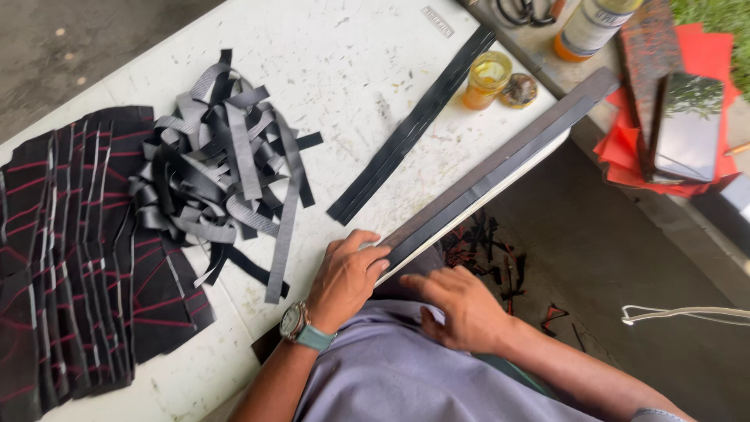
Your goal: The person repeatedly picks up black fabric straps from a pile, aligns them on a wooden guide, and presses them down with their fingers. The person stacks the processed straps on the table.
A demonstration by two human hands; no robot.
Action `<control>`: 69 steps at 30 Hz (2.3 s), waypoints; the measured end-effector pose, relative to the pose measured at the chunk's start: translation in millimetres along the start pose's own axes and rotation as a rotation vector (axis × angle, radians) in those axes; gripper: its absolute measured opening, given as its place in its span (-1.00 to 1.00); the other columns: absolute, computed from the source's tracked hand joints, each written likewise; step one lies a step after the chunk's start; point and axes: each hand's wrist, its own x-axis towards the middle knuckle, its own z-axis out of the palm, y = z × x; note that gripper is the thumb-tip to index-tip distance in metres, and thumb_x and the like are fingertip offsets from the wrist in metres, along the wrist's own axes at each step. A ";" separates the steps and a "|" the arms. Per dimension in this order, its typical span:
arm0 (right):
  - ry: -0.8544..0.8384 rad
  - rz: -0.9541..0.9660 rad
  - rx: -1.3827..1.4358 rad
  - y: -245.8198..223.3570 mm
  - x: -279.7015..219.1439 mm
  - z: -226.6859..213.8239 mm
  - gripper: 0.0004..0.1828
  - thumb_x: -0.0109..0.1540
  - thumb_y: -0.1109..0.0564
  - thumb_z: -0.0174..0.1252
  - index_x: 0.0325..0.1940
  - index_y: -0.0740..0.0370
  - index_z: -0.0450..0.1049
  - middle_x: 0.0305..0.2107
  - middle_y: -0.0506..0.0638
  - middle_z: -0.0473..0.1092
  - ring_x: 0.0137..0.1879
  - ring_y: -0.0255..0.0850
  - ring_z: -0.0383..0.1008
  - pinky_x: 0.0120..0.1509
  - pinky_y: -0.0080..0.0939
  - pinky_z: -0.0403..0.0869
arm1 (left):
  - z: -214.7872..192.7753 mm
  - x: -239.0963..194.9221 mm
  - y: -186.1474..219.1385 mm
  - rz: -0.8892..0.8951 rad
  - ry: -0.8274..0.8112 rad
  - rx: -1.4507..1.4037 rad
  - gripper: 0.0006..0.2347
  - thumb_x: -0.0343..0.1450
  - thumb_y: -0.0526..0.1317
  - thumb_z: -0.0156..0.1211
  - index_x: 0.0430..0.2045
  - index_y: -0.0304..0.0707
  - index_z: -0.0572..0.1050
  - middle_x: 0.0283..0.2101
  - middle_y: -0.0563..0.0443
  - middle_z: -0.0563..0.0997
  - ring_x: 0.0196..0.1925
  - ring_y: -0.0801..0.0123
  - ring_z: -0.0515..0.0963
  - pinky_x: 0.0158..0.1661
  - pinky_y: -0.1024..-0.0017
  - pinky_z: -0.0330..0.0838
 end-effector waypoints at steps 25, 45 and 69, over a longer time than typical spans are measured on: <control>0.353 0.825 -0.490 235.7 60.9 -196.4 -0.24 0.13 0.27 0.31 0.42 0.02 0.31 -0.24 0.01 0.60 -0.02 0.05 0.58 0.08 0.05 0.45 | 28.8 -5.5 3.3 0.073 0.074 0.025 -0.95 0.40 -0.34 0.19 -0.38 -0.37 0.53 -0.12 -0.13 0.59 -0.19 0.04 0.64 -0.14 0.24 0.53; 0.787 0.273 0.537 171.2 132.9 -243.5 -0.16 0.25 0.48 0.35 0.56 0.38 0.17 -0.12 0.10 0.48 0.01 -0.16 0.64 0.13 -0.23 0.63 | -35.8 -13.3 -57.7 -0.331 0.288 -0.748 -0.75 0.36 -0.34 0.34 -0.11 -0.42 0.53 -0.35 -0.10 0.73 -0.36 0.49 0.60 -0.35 0.55 0.46; 0.286 0.392 -0.210 300.1 260.6 -187.1 -0.12 0.04 0.26 0.50 0.43 0.14 0.34 -0.12 0.10 0.55 -0.11 -0.12 0.58 0.02 -0.15 0.54 | -51.1 63.1 -67.2 -0.550 0.239 -0.218 -0.71 0.24 -0.23 0.45 -0.26 -0.33 0.52 -0.49 -0.10 0.74 -0.42 0.28 0.75 -0.34 0.37 0.54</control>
